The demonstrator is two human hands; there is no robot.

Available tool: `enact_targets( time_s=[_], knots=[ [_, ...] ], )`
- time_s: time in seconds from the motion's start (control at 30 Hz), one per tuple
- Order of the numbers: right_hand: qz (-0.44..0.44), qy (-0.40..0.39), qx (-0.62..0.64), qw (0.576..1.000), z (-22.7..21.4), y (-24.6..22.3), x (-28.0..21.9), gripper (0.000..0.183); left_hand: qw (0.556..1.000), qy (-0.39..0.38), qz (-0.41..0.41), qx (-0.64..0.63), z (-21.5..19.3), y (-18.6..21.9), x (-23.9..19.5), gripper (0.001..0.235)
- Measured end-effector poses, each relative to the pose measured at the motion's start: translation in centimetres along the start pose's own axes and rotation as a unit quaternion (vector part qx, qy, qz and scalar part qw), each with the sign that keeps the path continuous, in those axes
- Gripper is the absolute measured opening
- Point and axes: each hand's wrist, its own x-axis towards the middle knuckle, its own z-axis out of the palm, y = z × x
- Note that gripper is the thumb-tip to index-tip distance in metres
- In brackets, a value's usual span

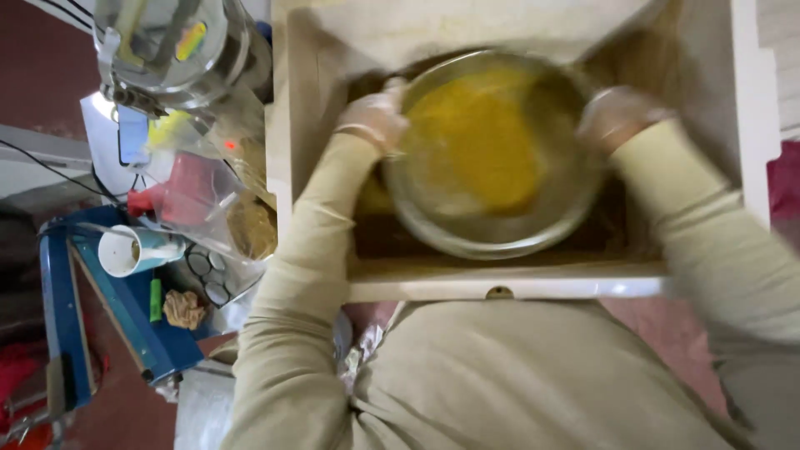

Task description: The person sifts a yellow powder using a metal sieve held over a white container. They shake the sieve back and forth and occasionally use a gloved hand to rub the powder through the mesh. The sifted powder collects in the container below.

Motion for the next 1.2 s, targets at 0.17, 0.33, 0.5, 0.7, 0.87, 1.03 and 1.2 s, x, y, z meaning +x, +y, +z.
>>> enact_targets(
  time_s=[0.17, 0.33, 0.5, 0.7, 0.87, 1.03, 1.2],
  knots=[
    [-0.023, -0.007, 0.071, 0.997, 1.0, 2.2, 4.3, 0.041, 0.992, 0.085, -0.019, 0.091, 4.5, -1.1, 3.2, 0.071],
    [-0.029, -0.026, 0.029, 0.999, 3.6, 1.7, 3.1, 0.031, 0.995, 0.094, 0.039, -0.001, 6.1, -4.1, 4.9, 0.034],
    [-0.102, -0.038, 0.010, 0.994, 5.2, 2.2, 7.4, 0.030, 0.991, 0.103, -0.015, 0.088, 6.6, -5.1, 7.5, 0.045],
    [-0.044, -0.008, -0.063, 0.997, 0.6, 1.8, 2.6, 0.029, 0.976, 0.118, 0.172, 0.068, 8.4, -4.0, 7.9, 0.036],
    [-0.067, -0.087, 0.104, 0.989, 1.0, 1.2, 3.1, 0.030, 0.923, 0.285, 0.076, 0.248, 9.8, -6.4, 11.0, 0.053],
    [-0.015, -0.006, 0.043, 0.999, -0.3, 0.7, 0.3, 0.051, 0.948, 0.124, 0.156, 0.249, 8.7, -4.4, 8.4, 0.046],
    [-0.042, -0.030, 0.107, 0.993, 3.3, -0.4, 2.6, 0.050, 0.992, 0.111, -0.045, 0.034, 5.2, -5.4, 6.9, 0.037]
  ],
)
